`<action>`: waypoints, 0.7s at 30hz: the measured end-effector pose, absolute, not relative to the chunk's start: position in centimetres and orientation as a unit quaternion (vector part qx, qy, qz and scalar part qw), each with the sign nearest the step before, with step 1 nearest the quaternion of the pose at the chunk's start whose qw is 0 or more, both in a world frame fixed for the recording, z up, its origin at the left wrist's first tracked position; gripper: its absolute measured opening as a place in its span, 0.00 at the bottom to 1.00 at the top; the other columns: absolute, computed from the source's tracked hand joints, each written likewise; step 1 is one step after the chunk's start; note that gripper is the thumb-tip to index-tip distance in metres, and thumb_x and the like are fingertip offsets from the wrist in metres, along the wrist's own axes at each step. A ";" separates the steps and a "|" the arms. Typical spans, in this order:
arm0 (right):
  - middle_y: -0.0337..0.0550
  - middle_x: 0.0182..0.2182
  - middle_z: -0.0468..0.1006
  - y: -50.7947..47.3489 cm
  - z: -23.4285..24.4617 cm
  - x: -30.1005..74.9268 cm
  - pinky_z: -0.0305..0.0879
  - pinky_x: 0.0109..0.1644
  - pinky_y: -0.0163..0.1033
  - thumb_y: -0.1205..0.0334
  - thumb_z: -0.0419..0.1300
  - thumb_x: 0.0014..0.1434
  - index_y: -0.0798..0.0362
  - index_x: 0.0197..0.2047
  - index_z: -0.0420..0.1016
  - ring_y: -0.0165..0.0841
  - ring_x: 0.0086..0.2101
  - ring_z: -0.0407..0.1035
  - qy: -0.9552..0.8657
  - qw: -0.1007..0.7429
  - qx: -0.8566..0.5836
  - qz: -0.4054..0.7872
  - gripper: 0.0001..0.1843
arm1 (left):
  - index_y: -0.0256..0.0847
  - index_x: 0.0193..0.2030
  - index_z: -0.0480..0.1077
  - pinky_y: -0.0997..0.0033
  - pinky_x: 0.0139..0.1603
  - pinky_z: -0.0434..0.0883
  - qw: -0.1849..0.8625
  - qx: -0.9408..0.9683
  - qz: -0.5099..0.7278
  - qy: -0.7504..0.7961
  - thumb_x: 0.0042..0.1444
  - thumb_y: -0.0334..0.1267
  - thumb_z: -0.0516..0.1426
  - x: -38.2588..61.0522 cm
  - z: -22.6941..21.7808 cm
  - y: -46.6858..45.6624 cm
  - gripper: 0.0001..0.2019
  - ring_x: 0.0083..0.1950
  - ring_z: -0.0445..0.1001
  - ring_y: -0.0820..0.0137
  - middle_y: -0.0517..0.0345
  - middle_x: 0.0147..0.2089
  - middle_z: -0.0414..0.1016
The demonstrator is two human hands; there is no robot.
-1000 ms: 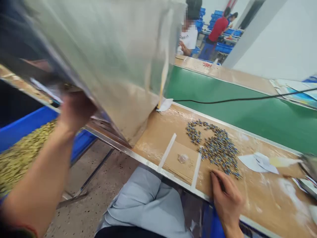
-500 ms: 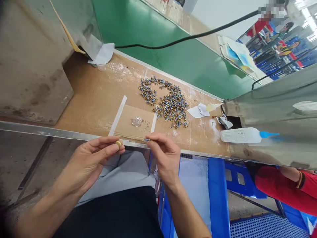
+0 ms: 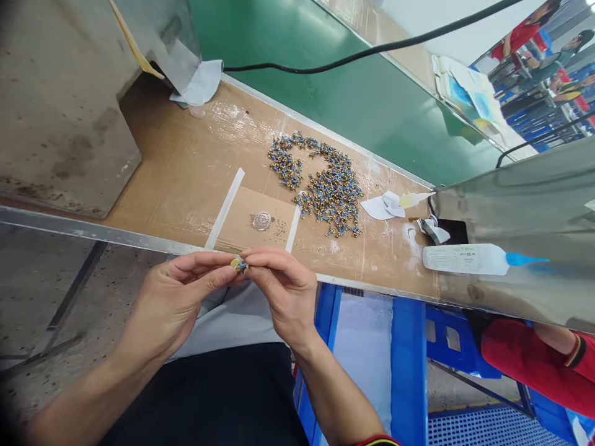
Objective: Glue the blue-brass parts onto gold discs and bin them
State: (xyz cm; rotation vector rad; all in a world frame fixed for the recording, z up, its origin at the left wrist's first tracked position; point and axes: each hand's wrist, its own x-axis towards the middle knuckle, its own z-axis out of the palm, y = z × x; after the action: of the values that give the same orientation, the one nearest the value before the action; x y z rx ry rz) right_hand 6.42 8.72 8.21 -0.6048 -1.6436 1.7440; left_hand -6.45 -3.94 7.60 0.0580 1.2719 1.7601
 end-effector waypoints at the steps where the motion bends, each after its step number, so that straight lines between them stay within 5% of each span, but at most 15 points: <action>1: 0.40 0.51 0.92 8.7 8.2 6.4 0.85 0.63 0.46 0.66 0.77 0.73 0.39 0.51 0.94 0.39 0.53 0.86 -0.632 0.327 -0.231 0.664 0.10 | 0.46 0.45 0.93 0.72 0.53 0.88 0.465 0.028 0.718 0.517 0.60 0.40 0.82 -6.4 7.7 -3.9 0.09 0.44 0.92 0.67 0.55 0.44 0.94; 12: 0.38 0.47 0.92 8.7 7.6 7.0 0.84 0.57 0.45 0.66 0.77 0.74 0.38 0.52 0.93 0.38 0.48 0.87 -0.683 0.317 -0.232 0.616 0.11 | 0.41 0.42 0.91 0.66 0.55 0.89 0.556 -0.005 0.705 0.441 0.63 0.42 0.80 -6.6 8.4 -4.4 0.09 0.43 0.91 0.64 0.53 0.42 0.92; 21: 0.38 0.46 0.93 10.7 8.9 7.6 0.84 0.56 0.49 0.68 0.75 0.75 0.37 0.54 0.93 0.40 0.47 0.87 -0.750 0.257 -0.165 0.587 0.13 | 0.43 0.36 0.91 0.77 0.49 0.86 0.642 -0.003 0.661 0.389 0.59 0.40 0.81 -7.7 6.9 -4.7 0.08 0.40 0.91 0.69 0.55 0.38 0.91</action>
State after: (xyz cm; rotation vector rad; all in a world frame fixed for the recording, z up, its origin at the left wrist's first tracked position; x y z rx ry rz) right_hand 7.56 10.73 8.89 -0.4469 -2.0346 1.5930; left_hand -7.66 -4.73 6.92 -0.0077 0.8860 1.5058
